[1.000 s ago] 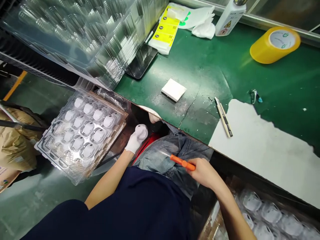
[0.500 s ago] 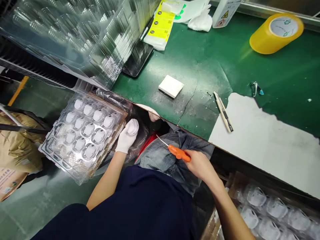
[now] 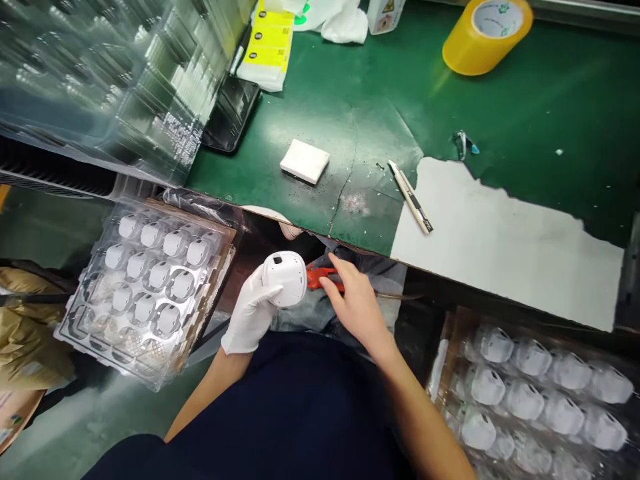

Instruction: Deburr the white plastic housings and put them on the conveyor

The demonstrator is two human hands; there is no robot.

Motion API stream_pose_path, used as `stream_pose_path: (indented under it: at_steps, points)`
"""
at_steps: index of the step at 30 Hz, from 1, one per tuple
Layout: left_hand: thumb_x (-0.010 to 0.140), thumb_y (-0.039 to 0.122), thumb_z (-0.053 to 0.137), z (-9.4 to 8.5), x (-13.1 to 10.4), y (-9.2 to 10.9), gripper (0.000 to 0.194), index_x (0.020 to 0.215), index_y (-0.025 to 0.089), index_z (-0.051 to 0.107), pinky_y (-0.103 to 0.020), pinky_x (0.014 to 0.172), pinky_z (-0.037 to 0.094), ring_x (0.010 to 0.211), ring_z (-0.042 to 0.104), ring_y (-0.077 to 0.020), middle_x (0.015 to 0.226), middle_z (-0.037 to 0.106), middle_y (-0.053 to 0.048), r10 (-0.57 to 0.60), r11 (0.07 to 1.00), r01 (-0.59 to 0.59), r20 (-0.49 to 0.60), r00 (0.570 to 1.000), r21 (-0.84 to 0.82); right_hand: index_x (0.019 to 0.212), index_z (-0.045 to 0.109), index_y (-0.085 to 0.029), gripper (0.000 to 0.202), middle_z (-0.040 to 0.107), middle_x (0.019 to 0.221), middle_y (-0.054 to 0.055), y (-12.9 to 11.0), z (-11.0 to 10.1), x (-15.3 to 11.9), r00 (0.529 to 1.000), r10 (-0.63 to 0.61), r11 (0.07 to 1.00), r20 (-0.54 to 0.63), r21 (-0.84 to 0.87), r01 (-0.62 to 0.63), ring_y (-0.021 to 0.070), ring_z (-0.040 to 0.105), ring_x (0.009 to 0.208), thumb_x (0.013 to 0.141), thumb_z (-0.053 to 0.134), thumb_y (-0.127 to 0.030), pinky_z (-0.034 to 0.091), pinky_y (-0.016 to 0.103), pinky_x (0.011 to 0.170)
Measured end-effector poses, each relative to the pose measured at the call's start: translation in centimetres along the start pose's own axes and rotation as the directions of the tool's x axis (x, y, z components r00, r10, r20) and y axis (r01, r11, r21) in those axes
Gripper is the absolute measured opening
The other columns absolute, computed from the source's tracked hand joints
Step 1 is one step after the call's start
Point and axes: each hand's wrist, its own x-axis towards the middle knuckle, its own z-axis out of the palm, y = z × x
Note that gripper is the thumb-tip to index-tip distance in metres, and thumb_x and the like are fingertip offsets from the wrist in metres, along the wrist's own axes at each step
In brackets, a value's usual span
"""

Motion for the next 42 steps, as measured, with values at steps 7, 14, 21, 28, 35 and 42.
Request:
stream_pose_path:
  at_steps: [7, 14, 21, 28, 35, 42]
  points:
    - [0.093, 0.047, 0.079, 3.0, -1.1, -1.8, 0.042, 0.121, 0.017, 0.082, -0.034, 0.107, 0.058, 0.120, 0.076, -0.0258, 0.130, 0.081, -0.010, -0.201, 0.973, 0.207, 0.062, 0.978, -0.101, 0.144, 0.066, -0.022, 0.058, 0.076, 0.105, 0.007, -2.1, 0.8, -1.4, 0.987, 0.133, 0.571, 0.092, 0.807, -0.152, 0.0235, 0.071, 0.100, 0.097, 0.072, -0.054, 0.060, 0.037, 0.091]
    - [0.091, 0.042, 0.080, 3.9, -1.7, -1.9, 0.032, 0.111, 0.017, 0.083, -0.033, 0.101, 0.060, 0.108, 0.079, -0.0236, 0.116, 0.084, -0.007, -0.312, 0.926, 0.296, -0.032, 0.950, -0.234, 0.127, 0.077, -0.023, 0.046, 0.080, 0.110, 0.007, -2.4, 1.1, -2.4, 0.979, 0.181, 0.487, 0.098, 0.856, -0.176, 0.0252, 0.071, 0.104, 0.095, 0.072, -0.057, 0.058, 0.037, 0.093]
    - [0.084, 0.049, 0.087, 4.4, -2.3, -1.4, 0.039, 0.108, 0.018, 0.084, -0.041, 0.115, 0.055, 0.123, 0.075, -0.0309, 0.119, 0.084, -0.008, -0.290, 0.942, 0.277, -0.041, 0.956, -0.190, 0.122, 0.079, -0.024, 0.044, 0.080, 0.125, 0.007, -2.5, 1.4, -2.6, 0.980, 0.178, 0.445, 0.095, 0.880, -0.166, 0.0252, 0.072, 0.111, 0.095, 0.074, -0.058, 0.057, 0.036, 0.097]
    - [0.079, 0.066, 0.088, 3.7, -2.6, -1.9, 0.062, 0.120, 0.019, 0.082, -0.045, 0.125, 0.047, 0.145, 0.063, -0.0361, 0.139, 0.078, -0.009, -0.229, 0.970, 0.221, -0.071, 0.971, -0.103, 0.128, 0.076, -0.025, 0.048, 0.080, 0.124, 0.007, -2.1, 1.8, -2.6, 0.980, 0.166, 0.364, 0.110, 0.917, -0.164, 0.0243, 0.072, 0.109, 0.093, 0.078, -0.058, 0.058, 0.035, 0.095]
    - [0.079, 0.047, 0.094, 2.3, -3.1, -1.1, 0.048, 0.120, 0.023, 0.084, -0.038, 0.101, 0.058, 0.115, 0.076, -0.0318, 0.119, 0.084, -0.007, -0.069, 0.945, 0.045, 0.064, 0.996, 0.323, 0.133, 0.073, -0.026, 0.053, 0.078, 0.129, 0.010, -2.0, 1.3, -2.7, 0.994, 0.103, 0.348, 0.047, 0.934, -0.080, 0.0273, 0.072, 0.120, 0.091, 0.083, -0.056, 0.059, 0.040, 0.105]
    - [0.076, 0.033, 0.095, 1.4, -2.4, -0.7, 0.042, 0.111, 0.018, 0.077, -0.040, 0.097, 0.057, 0.107, 0.075, -0.0296, 0.116, 0.082, -0.011, -0.033, 0.937, -0.020, 0.147, 0.989, 0.348, 0.138, 0.072, -0.029, 0.063, 0.075, 0.117, 0.006, -2.2, 0.5, -4.0, 0.990, 0.064, 0.425, -0.129, 0.901, 0.091, 0.0226, 0.069, 0.111, 0.081, 0.097, -0.035, 0.056, 0.039, 0.109]
